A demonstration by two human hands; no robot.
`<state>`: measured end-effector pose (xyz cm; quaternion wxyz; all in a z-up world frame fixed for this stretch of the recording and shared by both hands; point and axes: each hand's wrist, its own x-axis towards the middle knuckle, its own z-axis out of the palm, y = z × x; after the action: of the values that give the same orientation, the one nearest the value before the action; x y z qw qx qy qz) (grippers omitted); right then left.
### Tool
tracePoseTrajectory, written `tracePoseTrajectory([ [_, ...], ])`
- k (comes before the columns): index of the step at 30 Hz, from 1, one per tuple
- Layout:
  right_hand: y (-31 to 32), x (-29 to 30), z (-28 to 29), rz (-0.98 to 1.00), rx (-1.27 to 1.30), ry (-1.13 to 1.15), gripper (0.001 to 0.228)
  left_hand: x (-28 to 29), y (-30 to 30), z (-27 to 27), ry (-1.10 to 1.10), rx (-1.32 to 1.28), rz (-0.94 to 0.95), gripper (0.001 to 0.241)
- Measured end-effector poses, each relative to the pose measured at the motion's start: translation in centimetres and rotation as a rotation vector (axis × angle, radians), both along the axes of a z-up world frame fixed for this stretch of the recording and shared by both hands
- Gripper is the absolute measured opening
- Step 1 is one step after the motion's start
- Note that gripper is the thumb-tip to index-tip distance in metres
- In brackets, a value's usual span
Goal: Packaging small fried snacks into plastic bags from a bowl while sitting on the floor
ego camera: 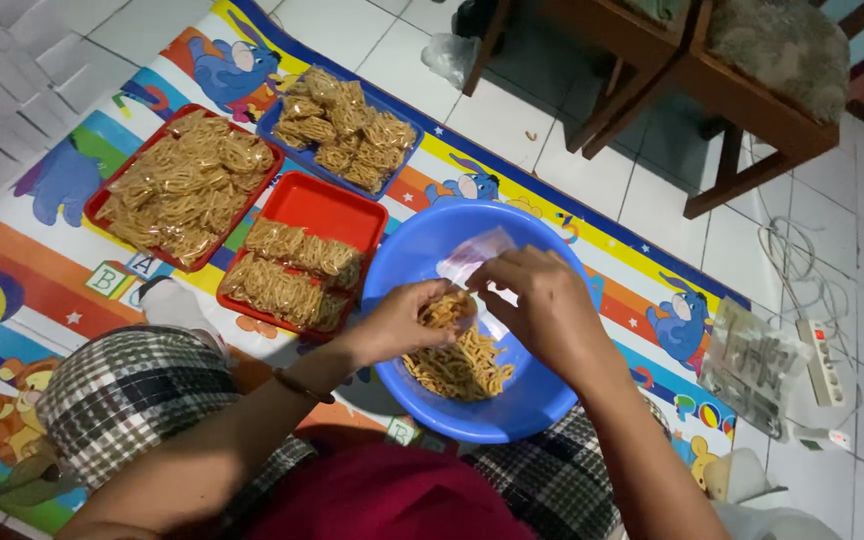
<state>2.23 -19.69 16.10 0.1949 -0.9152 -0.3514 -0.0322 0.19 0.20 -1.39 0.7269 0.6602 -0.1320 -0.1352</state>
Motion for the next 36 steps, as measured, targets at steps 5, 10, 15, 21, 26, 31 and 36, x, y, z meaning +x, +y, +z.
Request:
tracePoseTrajectory([
  [5,0.3,-0.2,0.5,0.007,-0.009,0.113,0.012,0.2,0.2,1.2,0.015,-0.026,-0.015,0.064],
  [10,0.3,-0.3,0.5,0.021,-0.02,0.19,0.008,0.1,0.1,0.9,0.061,-0.079,-0.024,0.066],
  [15,0.2,-0.4,0.6,0.04,-0.029,0.195,0.011,-0.2,0.0,2.7,0.172,-0.186,-0.084,0.05],
  [21,0.1,-0.3,0.5,0.057,-0.088,0.192,0.01,-0.1,-0.3,2.8,0.183,-0.235,-0.094,0.048],
  [26,0.3,-1.3,1.8,0.081,-0.061,0.223,0.016,0.0,-0.4,1.6,0.149,-0.231,-0.086,0.052],
  [31,0.1,-1.6,1.0,0.101,-0.08,0.147,0.016,-0.4,-0.4,2.5,0.175,-0.233,-0.076,0.05],
  [36,-0.5,-1.5,0.2,0.079,-0.069,0.152,0.008,0.1,-0.4,1.9,0.137,-0.174,-0.112,0.055],
])
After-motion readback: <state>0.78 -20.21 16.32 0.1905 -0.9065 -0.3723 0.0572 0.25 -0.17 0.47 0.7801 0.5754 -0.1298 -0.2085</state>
